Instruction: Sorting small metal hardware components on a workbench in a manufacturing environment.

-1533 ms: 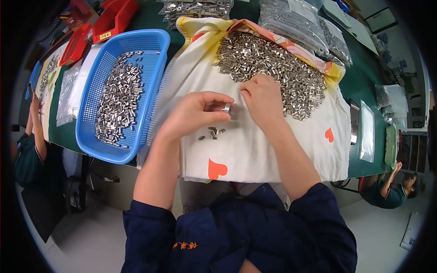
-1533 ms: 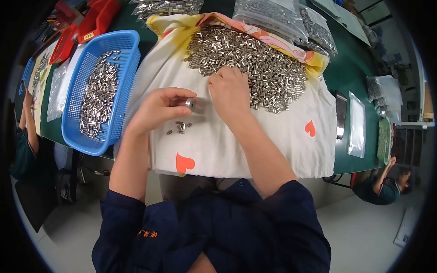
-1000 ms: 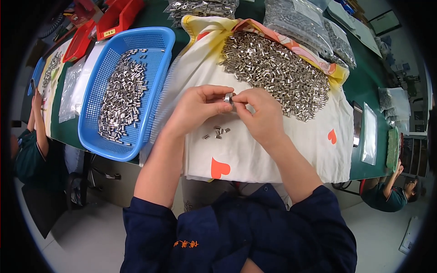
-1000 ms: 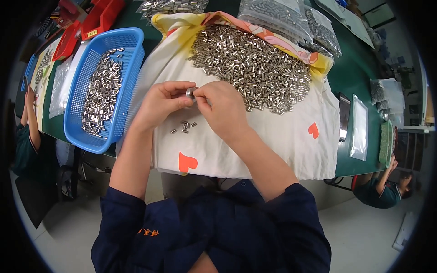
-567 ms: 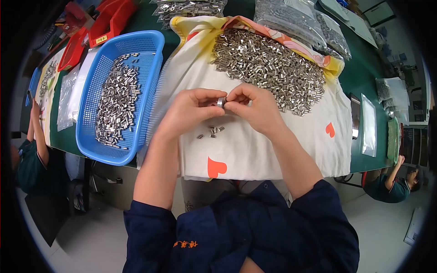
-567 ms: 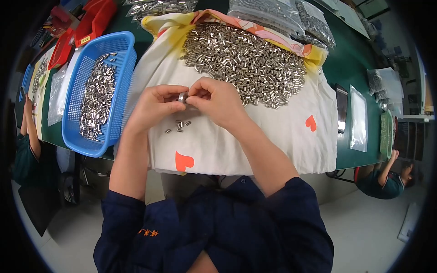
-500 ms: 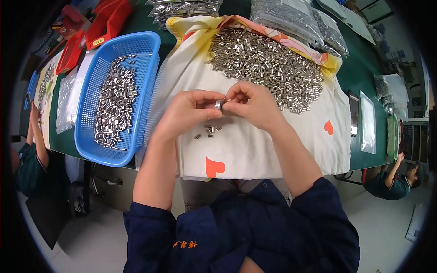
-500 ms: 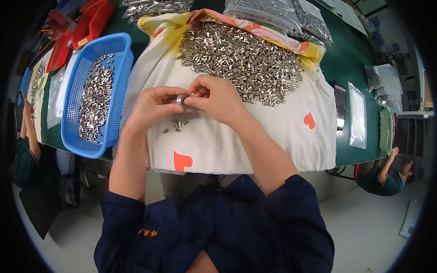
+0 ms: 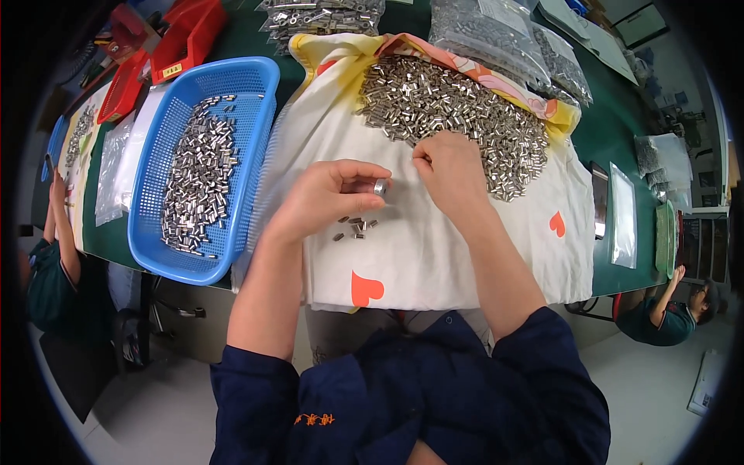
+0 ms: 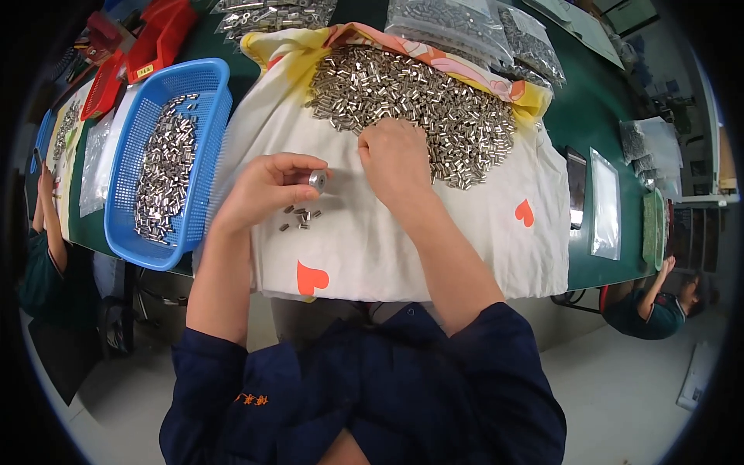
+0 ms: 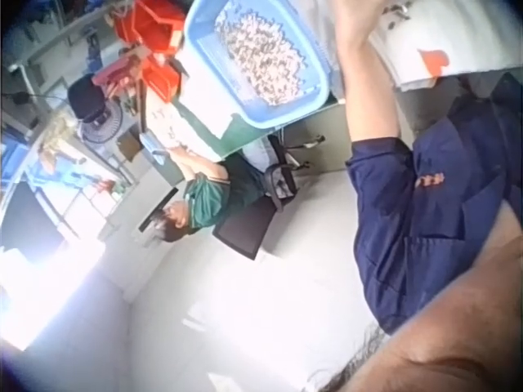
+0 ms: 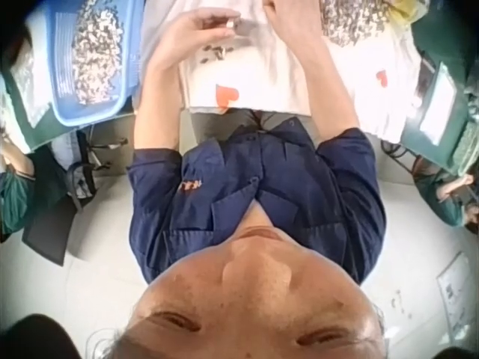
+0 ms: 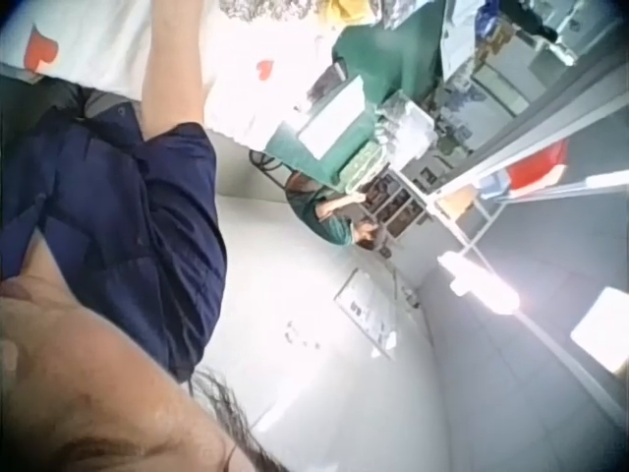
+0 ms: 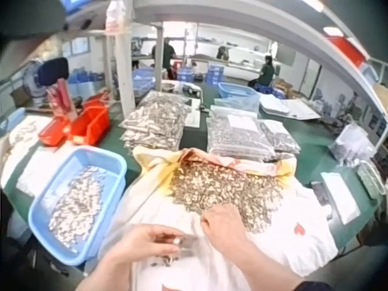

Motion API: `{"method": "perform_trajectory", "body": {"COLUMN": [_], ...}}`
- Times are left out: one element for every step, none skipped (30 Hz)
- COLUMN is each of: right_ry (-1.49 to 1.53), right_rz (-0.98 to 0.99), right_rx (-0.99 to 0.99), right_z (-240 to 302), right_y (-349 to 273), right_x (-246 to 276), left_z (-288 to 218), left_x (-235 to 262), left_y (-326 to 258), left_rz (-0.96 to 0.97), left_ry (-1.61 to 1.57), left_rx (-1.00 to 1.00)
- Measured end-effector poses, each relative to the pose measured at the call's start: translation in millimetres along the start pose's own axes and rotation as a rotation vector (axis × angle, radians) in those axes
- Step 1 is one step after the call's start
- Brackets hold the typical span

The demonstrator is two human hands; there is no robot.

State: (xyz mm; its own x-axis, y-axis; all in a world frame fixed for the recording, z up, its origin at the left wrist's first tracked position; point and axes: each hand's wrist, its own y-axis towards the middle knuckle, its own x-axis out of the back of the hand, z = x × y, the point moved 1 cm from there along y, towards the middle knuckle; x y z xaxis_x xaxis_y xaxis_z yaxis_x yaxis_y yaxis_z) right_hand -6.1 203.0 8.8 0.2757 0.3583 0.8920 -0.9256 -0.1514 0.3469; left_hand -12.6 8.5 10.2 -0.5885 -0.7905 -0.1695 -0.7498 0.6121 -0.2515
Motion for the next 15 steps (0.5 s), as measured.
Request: {"method": "perform_trajectory", "body": {"right_ry": [-0.003,-0.001,0.006,0.013,0.016,0.169,0.324,0.329,0.561,0.786,0.784,0.766,0.750,0.751,0.722], "right_rz": [0.022,0.020,-0.022,-0.062,-0.063,-0.029,0.009,0.013,0.093,0.166,0.163,0.130,0.100,0.101,0.082], "right_rx": [0.004,0.009,0.015,0.019,0.022,-0.059,-0.139,-0.137,-0.190,-0.244,-0.243,-0.154,-0.065,-0.065,-0.061], "right_z": [2.0,4.9,8.5,11.7,13.6,14.5,16.4,21.5,27.8,30.8,30.5,29.9,30.6,31.6,33.0], "right_y": [-2.0,-2.3,-1.8,-2.1,-2.0,-1.3,-1.2,-1.6,-2.7,-3.1,-4.1,-5.5,-6.8,-7.3,-7.5], "right_x": [0.6,1.1,2.3,3.7,6.3,9.8,11.6,14.4,16.4,19.6,19.2,17.5,16.1,15.8,15.8], "left_z": [1.5,1.6,0.9,0.6,-0.1,-1.1,-0.2,2.2,5.8,5.1,3.3,1.4,0.8,1.2,2.2], "left_x": [0.6,1.1,1.7,2.1,2.2,2.4,3.3,4.6,6.2,5.9,4.6,3.0,2.5,3.0,3.6], "left_y": [0.2,0.7,1.7,1.8,1.6,1.3,0.9,0.9,0.9,2.5,3.3,4.0,3.5,3.1,2.9], "left_rz": [0.000,-0.004,-0.024,-0.043,-0.047,-0.056,-0.067,-0.073,-0.086,-0.090,-0.088,-0.086,-0.088,-0.090,-0.089], "left_ry": [-0.013,-0.010,-0.020,-0.030,-0.029,-0.032,-0.037,-0.037,-0.050,-0.061,-0.059,-0.077,-0.094,-0.094,-0.105], "left_rx": [0.002,0.000,-0.027,-0.052,-0.052,-0.054,-0.052,-0.049,-0.053,-0.064,-0.067,-0.103,-0.135,-0.134,-0.121]}}
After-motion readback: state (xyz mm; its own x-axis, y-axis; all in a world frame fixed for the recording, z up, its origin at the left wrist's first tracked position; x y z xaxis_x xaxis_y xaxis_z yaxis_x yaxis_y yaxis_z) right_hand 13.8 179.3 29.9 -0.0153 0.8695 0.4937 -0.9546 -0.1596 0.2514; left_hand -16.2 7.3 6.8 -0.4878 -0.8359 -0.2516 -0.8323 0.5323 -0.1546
